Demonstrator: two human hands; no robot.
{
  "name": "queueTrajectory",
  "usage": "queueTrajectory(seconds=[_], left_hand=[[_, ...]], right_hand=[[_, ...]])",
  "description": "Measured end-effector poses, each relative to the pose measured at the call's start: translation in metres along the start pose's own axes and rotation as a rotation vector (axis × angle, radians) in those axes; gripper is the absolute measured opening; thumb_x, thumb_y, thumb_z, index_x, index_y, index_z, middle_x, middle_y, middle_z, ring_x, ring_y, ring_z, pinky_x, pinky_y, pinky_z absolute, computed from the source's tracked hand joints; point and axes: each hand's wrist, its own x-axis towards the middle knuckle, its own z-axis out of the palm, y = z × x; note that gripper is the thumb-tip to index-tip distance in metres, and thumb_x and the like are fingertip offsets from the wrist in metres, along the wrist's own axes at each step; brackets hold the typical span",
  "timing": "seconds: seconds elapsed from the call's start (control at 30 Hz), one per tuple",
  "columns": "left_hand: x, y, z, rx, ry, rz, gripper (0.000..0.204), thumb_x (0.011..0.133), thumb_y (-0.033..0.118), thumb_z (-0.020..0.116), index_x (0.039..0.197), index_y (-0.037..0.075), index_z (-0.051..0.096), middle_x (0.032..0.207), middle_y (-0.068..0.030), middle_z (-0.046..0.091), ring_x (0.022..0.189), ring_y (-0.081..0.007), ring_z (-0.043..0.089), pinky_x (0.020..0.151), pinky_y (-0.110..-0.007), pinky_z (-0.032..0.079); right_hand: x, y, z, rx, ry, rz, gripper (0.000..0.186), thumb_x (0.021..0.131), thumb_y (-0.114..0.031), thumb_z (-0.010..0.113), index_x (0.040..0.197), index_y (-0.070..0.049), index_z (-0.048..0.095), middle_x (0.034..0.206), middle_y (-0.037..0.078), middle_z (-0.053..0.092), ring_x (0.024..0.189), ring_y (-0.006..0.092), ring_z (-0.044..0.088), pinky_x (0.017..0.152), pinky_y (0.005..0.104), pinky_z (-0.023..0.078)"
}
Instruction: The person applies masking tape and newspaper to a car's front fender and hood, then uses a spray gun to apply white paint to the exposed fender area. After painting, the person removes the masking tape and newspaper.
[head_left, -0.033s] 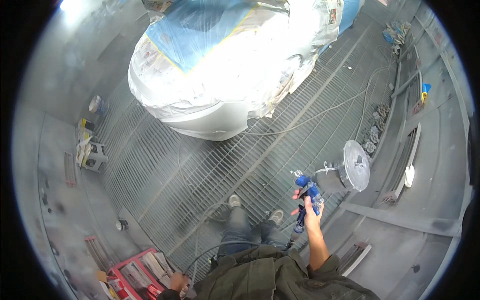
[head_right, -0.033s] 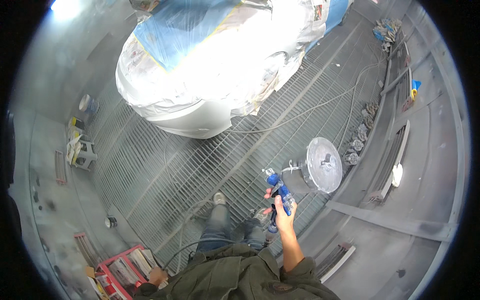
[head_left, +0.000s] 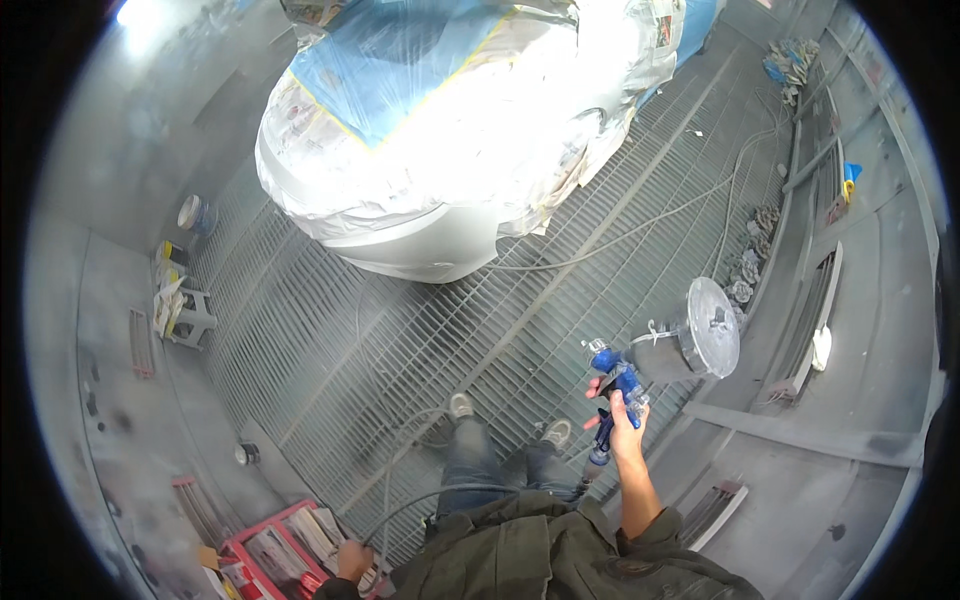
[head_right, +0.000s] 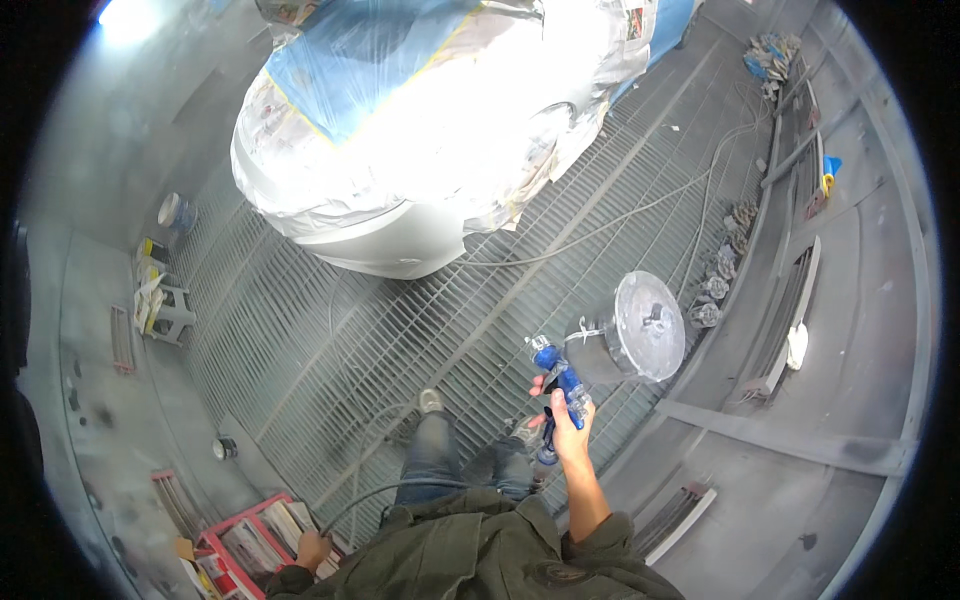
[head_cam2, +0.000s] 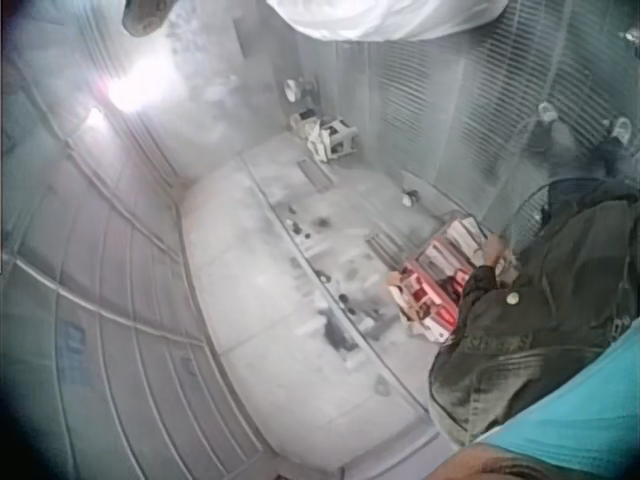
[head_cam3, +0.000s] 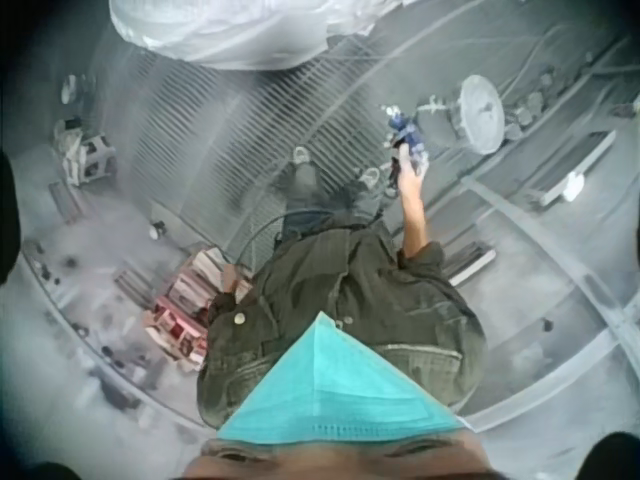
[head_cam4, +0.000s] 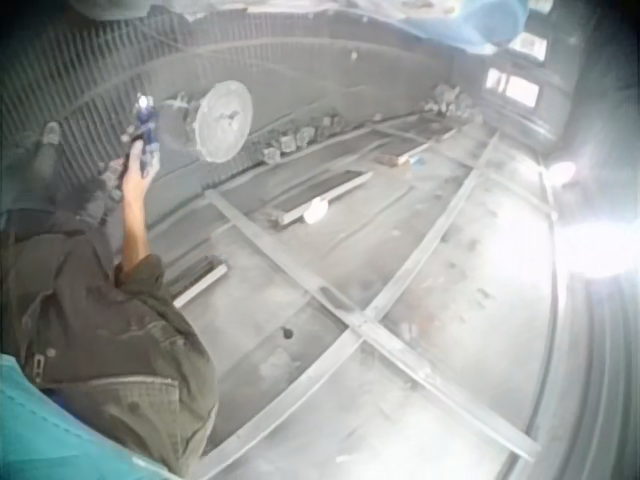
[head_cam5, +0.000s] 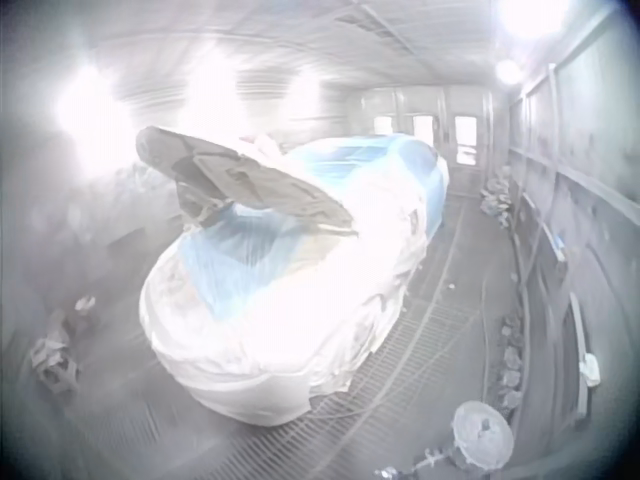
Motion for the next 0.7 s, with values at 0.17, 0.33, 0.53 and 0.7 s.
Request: queueTrajectory(seconds=[0.17, 0.33, 0.53, 0.7], left_hand=[[0.088, 0.001, -0.088, 0.076, 0.215, 0.061, 0.040, 0.080, 0.036, 0.069, 0.080, -0.005, 0.070, 0.076, -0.0272, 0.066, 0.078, -0.0475, 0.065, 0.072, -0.055, 0.051], [0.180, -0.014, -0.142, 0.062, 0.375, 0.149, 0.028, 0.074, 0.028, 0.073, 0.076, 0.000, 0.070, 0.071, -0.0236, 0.065, 0.068, -0.0422, 0.065, 0.065, -0.050, 0.050], [0.296, -0.082, -0.160, -0.337, 0.533, 0.069, 0.033, 0.077, 0.022, 0.073, 0.069, -0.008, 0.061, 0.058, -0.0220, 0.056, 0.053, -0.0363, 0.055, 0.057, -0.046, 0.045], [0.297, -0.076, -0.194, -0.140, 0.214, -0.032, 0.056, 0.090, 0.041, 0.065, 0.126, -0.002, 0.063, 0.108, -0.0300, 0.067, 0.096, -0.0449, 0.064, 0.084, -0.048, 0.049]], right_hand=[[0.017, 0.022, 0.049, 0.030, 0.128, 0.020, 0.044, 0.098, -0.035, 0.061, 0.121, 0.003, 0.060, 0.109, 0.014, 0.067, 0.094, 0.0215, 0.067, 0.050, 0.0339, 0.059], [0.067, 0.081, 0.124, -0.089, 0.436, 0.024, 0.036, 0.097, -0.030, 0.064, 0.116, 0.001, 0.063, 0.107, 0.011, 0.068, 0.094, 0.0185, 0.065, 0.051, 0.0336, 0.059], [0.149, 0.162, 0.236, -0.064, 0.457, 0.110, 0.032, 0.096, -0.027, 0.064, 0.113, 0.000, 0.064, 0.105, 0.011, 0.068, 0.090, 0.0180, 0.065, 0.050, 0.0322, 0.056], [0.208, 0.193, 0.298, 0.158, 0.048, 0.174, 0.023, 0.094, -0.017, 0.063, 0.109, 0.001, 0.063, 0.097, 0.010, 0.068, 0.085, 0.0160, 0.067, 0.049, 0.0299, 0.056]])
